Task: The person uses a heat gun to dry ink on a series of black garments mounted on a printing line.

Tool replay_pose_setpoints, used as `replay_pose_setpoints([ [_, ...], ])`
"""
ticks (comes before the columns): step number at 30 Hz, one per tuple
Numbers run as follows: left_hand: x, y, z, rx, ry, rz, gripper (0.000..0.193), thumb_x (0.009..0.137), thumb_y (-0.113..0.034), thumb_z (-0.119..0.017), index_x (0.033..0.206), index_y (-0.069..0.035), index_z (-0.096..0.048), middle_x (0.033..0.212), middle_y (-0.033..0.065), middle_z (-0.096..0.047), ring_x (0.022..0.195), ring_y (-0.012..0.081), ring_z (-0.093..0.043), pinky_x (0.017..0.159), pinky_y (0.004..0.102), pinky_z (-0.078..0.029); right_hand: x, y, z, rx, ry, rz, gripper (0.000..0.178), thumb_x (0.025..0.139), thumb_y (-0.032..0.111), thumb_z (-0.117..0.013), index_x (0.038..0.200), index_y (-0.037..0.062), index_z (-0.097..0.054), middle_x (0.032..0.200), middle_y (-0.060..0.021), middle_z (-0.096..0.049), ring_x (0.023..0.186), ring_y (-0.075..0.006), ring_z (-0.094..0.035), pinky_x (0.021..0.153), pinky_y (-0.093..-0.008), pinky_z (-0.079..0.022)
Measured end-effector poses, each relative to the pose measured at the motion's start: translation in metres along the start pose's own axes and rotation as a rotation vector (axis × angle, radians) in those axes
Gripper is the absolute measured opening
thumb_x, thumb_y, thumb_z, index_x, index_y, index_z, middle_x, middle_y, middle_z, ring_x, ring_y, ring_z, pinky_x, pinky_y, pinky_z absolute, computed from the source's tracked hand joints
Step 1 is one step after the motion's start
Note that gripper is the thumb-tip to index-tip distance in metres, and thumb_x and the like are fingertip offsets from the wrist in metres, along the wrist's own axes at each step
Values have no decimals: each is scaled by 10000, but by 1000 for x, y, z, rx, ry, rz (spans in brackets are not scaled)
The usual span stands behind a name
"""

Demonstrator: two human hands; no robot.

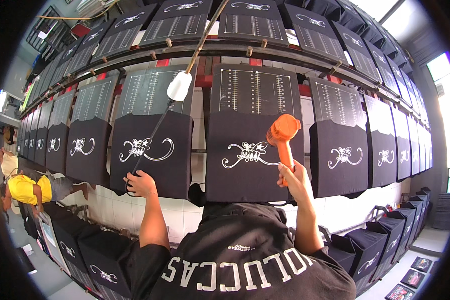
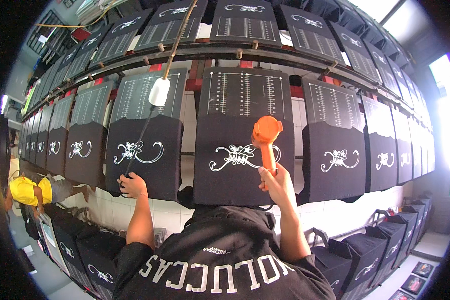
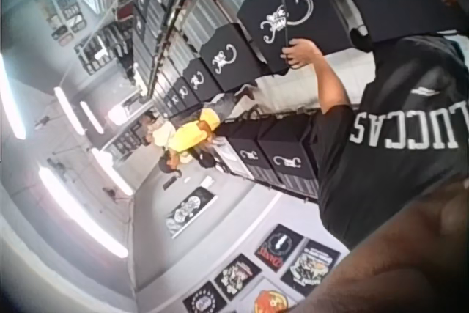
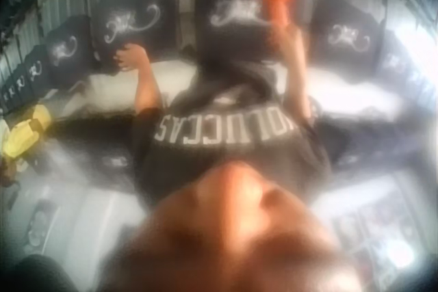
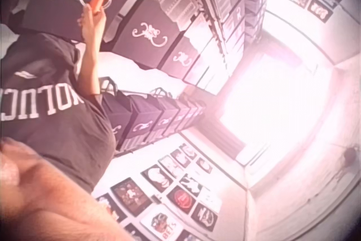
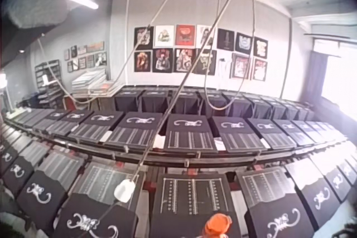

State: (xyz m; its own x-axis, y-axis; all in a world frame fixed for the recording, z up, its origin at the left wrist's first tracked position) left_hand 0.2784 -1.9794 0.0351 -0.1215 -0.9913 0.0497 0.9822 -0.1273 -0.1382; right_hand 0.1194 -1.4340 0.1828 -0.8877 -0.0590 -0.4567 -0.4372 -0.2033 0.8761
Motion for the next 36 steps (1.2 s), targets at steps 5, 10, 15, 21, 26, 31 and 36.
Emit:
replay_pose_setpoints([
  [5,1,3,0,-14,-10,10,523,1007,-389,-390,1459,-126,-393,1595,102,-318,1405,415,-327,1061,613,-367,-1,-6,0,152,93,-79,281,956,263,-649,973,-7,-574,729,-24,-574,577,-100,-595,525,-238,-491],
  [10,-2,-1,4,-2,-10,10,501,1006,-377,-409,1439,-127,-412,1590,105,-328,1387,415,-353,1058,602,-379,-5,-6,-4,73,94,-86,294,946,263,-661,1001,-16,-588,737,-22,-568,581,-96,-592,541,-245,-497],
  [15,1,3,0,-11,-38,-1,496,1007,-379,-405,1432,-124,-419,1585,109,-334,1383,422,-354,1049,610,-384,-8,-6,-3,31,89,-72,311,936,272,-673,1000,-21,-590,734,-28,-574,573,-96,-593,525,-242,-493],
  [21,0,-1,1,-2,-20,1,497,1007,-381,-402,1431,-124,-420,1589,109,-331,1381,414,-358,1048,607,-385,-19,-5,3,-27,76,-93,314,936,276,-668,991,-23,-591,731,-23,-578,580,-95,-603,536,-240,-505],
  [26,1,1,0,0,-15,12,498,1007,-382,-396,1434,-127,-419,1593,104,-329,1386,407,-357,1051,600,-386,-16,-4,-14,30,186,-75,294,947,270,-654,987,-14,-589,737,-17,-581,597,-91,-608,562,-239,-512],
  [31,0,-1,1,16,-18,5,501,1008,-380,-393,1441,-128,-413,1594,95,-333,1391,407,-351,1051,589,-393,-7,-1,-36,66,206,-77,284,945,256,-653,1009,-12,-586,746,-21,-587,597,-98,-603,572,-249,-513],
  [36,-1,-2,3,-12,0,10,511,1009,-382,-394,1450,-123,-405,1599,94,-323,1396,416,-342,1056,592,-388,1,1,-43,11,265,-90,306,950,266,-646,1008,-28,-589,753,-28,-580,609,-104,-610,568,-254,-507],
])
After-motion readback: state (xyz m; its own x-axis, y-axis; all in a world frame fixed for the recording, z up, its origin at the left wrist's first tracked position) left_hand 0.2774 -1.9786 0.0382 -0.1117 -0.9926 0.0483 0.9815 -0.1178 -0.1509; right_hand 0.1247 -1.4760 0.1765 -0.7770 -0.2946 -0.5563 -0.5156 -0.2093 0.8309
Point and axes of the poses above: each hand's wrist, its own x-axis towards the middle knuckle, its own z-axis out of the back of the hand, y = z × x, the point moved 8 cm from there along x, towards the middle knuckle
